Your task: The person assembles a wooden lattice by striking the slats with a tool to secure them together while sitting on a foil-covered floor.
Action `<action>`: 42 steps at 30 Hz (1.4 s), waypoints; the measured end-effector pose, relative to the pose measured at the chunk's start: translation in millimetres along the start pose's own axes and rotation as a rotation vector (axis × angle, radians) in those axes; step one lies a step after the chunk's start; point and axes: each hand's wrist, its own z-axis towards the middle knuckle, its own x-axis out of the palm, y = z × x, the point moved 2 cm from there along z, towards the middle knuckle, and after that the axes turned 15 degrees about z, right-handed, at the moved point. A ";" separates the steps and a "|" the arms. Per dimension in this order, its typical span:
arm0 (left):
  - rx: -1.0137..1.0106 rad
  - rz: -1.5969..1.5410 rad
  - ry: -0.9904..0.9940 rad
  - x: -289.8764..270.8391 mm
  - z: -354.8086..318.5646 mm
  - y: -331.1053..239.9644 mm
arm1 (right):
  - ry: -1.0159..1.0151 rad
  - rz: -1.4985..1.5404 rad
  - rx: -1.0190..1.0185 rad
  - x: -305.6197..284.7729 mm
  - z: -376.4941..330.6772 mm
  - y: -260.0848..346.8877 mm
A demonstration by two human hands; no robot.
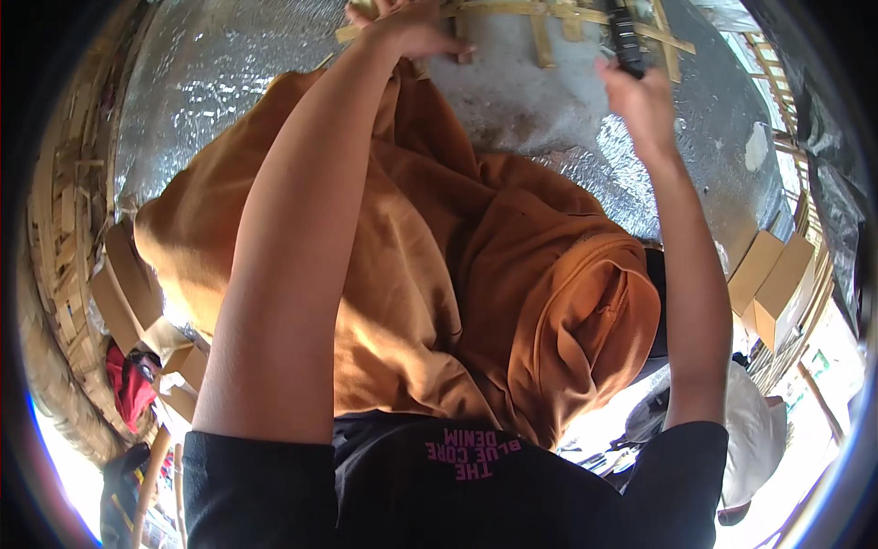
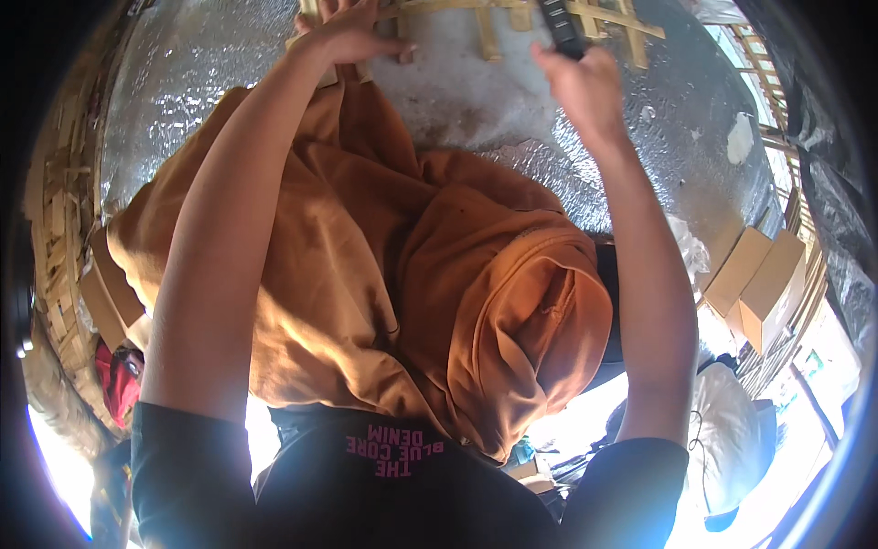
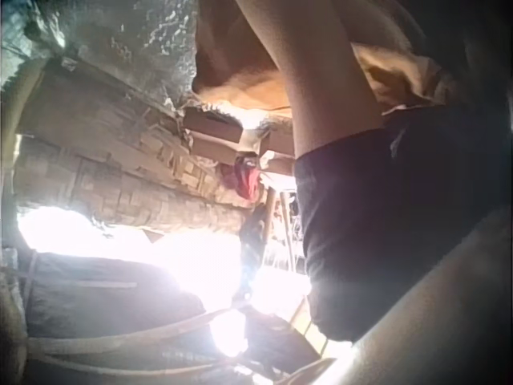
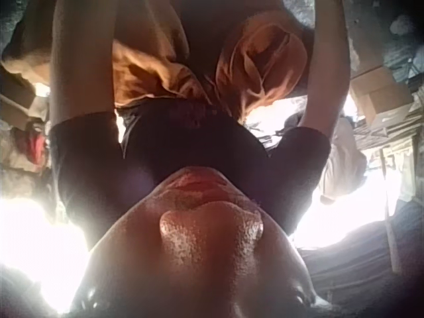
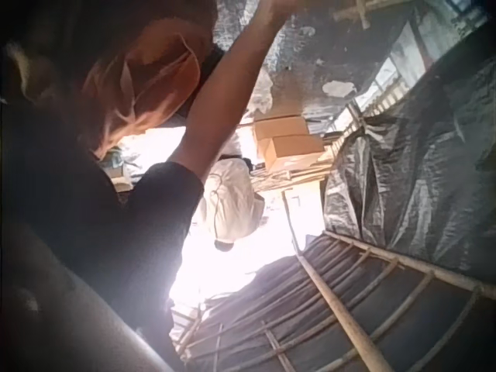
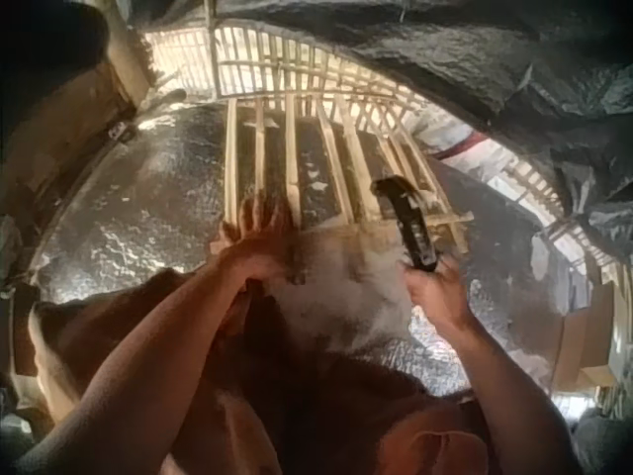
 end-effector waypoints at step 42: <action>-0.037 0.075 -0.076 26.6 23.7 21.5 | 0.018 0.044 0.364 14.8 -3.6 -27.8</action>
